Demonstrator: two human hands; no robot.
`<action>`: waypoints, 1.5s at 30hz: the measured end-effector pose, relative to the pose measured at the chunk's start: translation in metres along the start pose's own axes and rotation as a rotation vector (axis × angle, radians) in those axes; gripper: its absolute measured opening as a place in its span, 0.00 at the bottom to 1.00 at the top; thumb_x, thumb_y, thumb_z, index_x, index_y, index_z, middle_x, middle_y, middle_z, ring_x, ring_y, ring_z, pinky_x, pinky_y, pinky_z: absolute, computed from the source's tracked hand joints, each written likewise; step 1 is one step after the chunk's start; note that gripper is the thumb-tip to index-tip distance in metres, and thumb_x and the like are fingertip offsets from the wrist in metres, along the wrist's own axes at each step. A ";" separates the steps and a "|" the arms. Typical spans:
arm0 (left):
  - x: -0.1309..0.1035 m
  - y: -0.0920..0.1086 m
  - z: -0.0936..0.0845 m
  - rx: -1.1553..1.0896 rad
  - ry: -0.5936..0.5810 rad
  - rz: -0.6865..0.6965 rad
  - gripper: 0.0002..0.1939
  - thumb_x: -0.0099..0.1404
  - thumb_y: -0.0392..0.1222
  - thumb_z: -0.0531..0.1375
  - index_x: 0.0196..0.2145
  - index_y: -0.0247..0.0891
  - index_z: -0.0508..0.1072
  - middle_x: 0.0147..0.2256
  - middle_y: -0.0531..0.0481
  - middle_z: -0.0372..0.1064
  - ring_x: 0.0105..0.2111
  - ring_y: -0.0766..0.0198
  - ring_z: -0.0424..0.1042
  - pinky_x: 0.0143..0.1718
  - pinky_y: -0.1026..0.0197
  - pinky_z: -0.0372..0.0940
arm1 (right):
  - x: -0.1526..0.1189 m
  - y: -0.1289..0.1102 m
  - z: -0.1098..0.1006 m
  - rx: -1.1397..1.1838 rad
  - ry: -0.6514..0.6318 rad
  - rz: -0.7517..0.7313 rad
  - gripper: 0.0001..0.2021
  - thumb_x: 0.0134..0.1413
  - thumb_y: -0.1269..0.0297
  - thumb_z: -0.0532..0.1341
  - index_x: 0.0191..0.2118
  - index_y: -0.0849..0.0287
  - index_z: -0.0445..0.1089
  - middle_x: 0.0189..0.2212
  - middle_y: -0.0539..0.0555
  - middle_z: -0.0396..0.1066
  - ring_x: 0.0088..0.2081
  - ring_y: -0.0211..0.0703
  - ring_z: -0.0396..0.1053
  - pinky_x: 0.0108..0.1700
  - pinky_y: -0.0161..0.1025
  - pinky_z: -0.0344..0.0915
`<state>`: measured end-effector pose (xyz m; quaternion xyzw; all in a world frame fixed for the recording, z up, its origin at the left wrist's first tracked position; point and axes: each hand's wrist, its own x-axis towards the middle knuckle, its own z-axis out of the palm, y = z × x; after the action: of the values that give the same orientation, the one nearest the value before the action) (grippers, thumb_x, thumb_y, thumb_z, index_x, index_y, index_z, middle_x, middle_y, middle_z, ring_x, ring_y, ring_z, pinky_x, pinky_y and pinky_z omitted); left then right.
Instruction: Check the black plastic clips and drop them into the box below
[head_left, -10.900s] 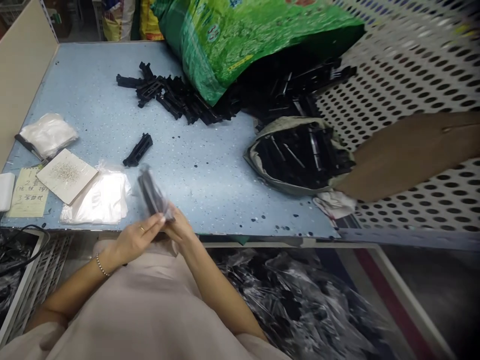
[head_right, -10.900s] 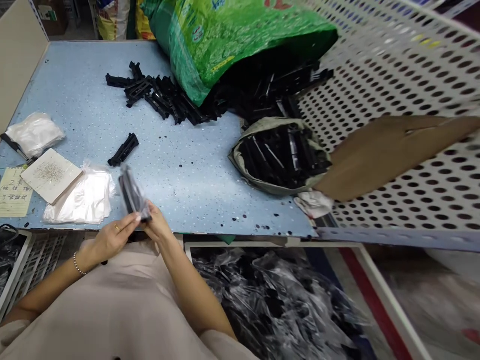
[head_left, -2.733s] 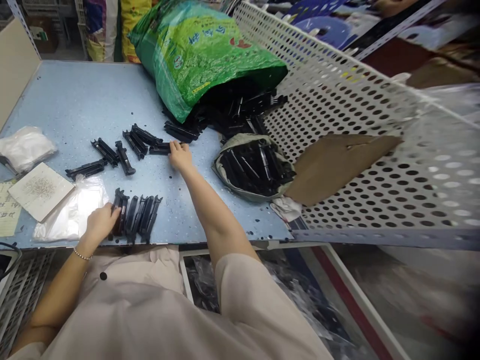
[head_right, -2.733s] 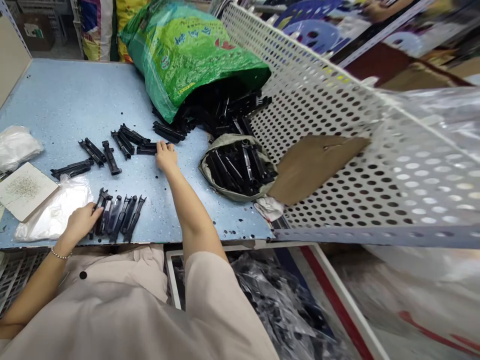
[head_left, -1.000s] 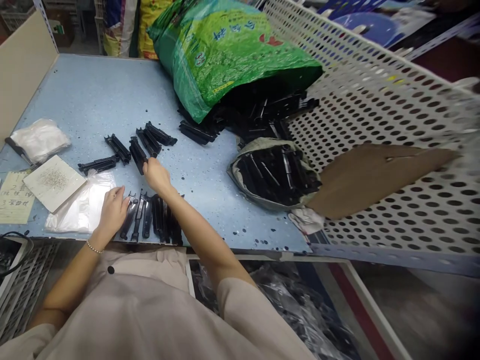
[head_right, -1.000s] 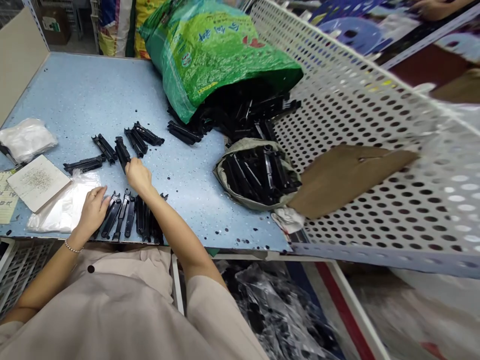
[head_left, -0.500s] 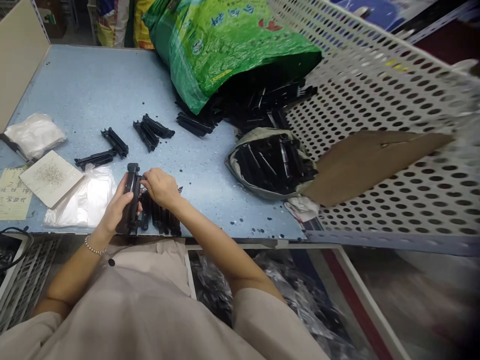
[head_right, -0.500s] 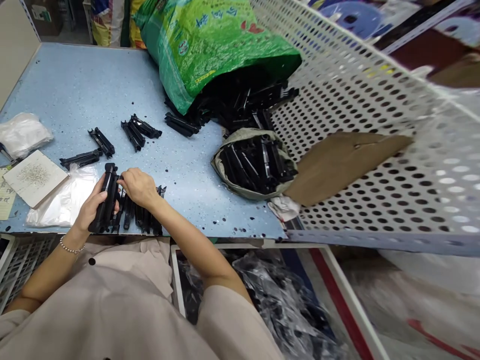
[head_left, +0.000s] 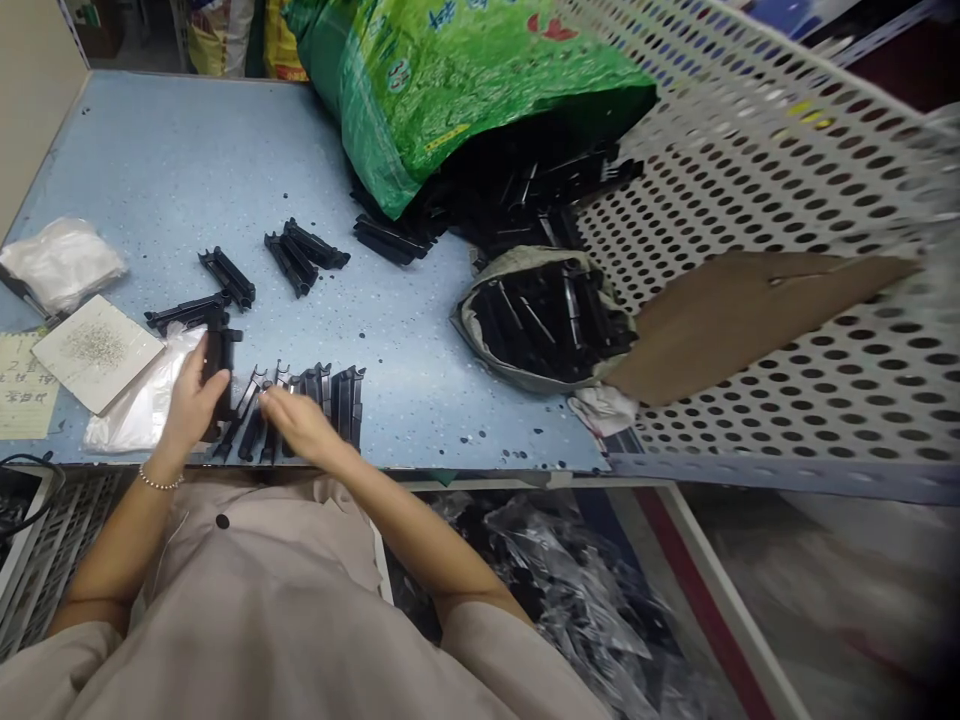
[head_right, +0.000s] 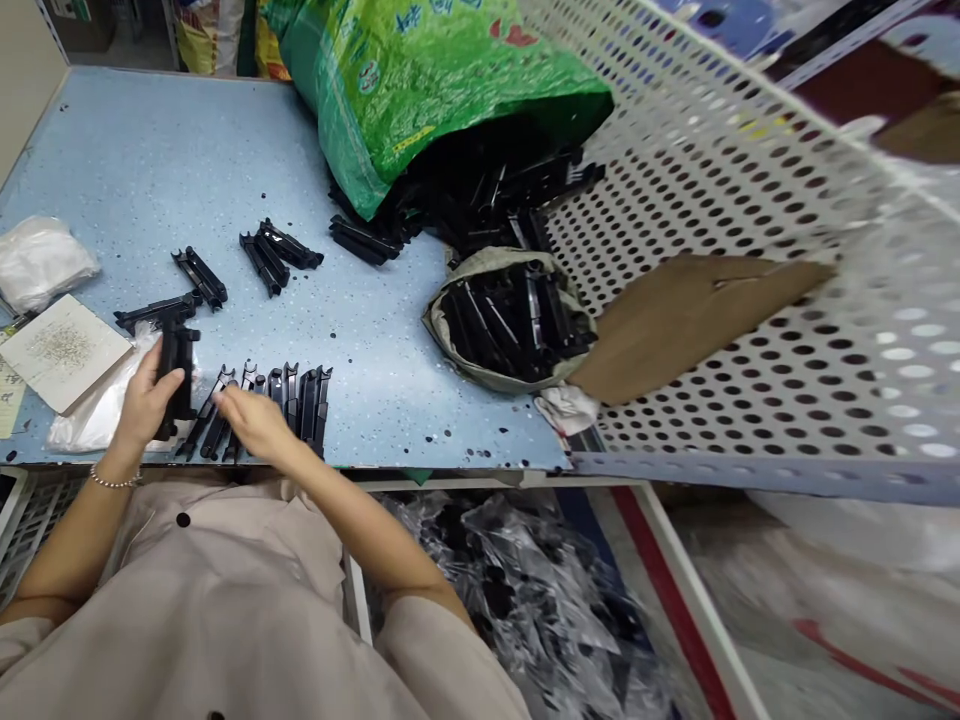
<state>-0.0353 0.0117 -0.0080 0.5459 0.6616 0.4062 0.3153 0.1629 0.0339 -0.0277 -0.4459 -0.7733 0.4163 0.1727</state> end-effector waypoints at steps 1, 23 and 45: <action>0.001 -0.004 -0.007 0.168 0.001 -0.011 0.33 0.69 0.49 0.54 0.68 0.39 0.57 0.59 0.39 0.68 0.57 0.48 0.70 0.57 0.49 0.65 | 0.007 0.004 -0.010 -0.021 0.030 0.034 0.20 0.72 0.52 0.43 0.33 0.55 0.63 0.30 0.50 0.70 0.31 0.41 0.67 0.35 0.36 0.58; -0.039 -0.004 0.089 -0.755 -0.134 -0.353 0.24 0.62 0.49 0.65 0.48 0.44 0.57 0.45 0.48 0.63 0.43 0.61 0.72 0.42 0.55 0.73 | -0.064 0.029 -0.008 0.078 0.214 0.169 0.36 0.53 0.54 0.65 0.65 0.60 0.59 0.56 0.66 0.69 0.53 0.60 0.71 0.51 0.54 0.70; -0.032 -0.088 -0.045 -0.371 0.168 -0.229 0.11 0.56 0.48 0.68 0.28 0.36 0.76 0.28 0.52 0.69 0.29 0.65 0.66 0.34 0.62 0.61 | 0.047 -0.015 0.080 1.645 -0.225 0.529 0.07 0.55 0.67 0.65 0.38 0.66 0.71 0.32 0.59 0.77 0.34 0.46 0.79 0.34 0.34 0.77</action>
<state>-0.1087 -0.0347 -0.0648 0.3640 0.6571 0.5265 0.3982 0.0782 0.0301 -0.0676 -0.3007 -0.1107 0.9108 0.2603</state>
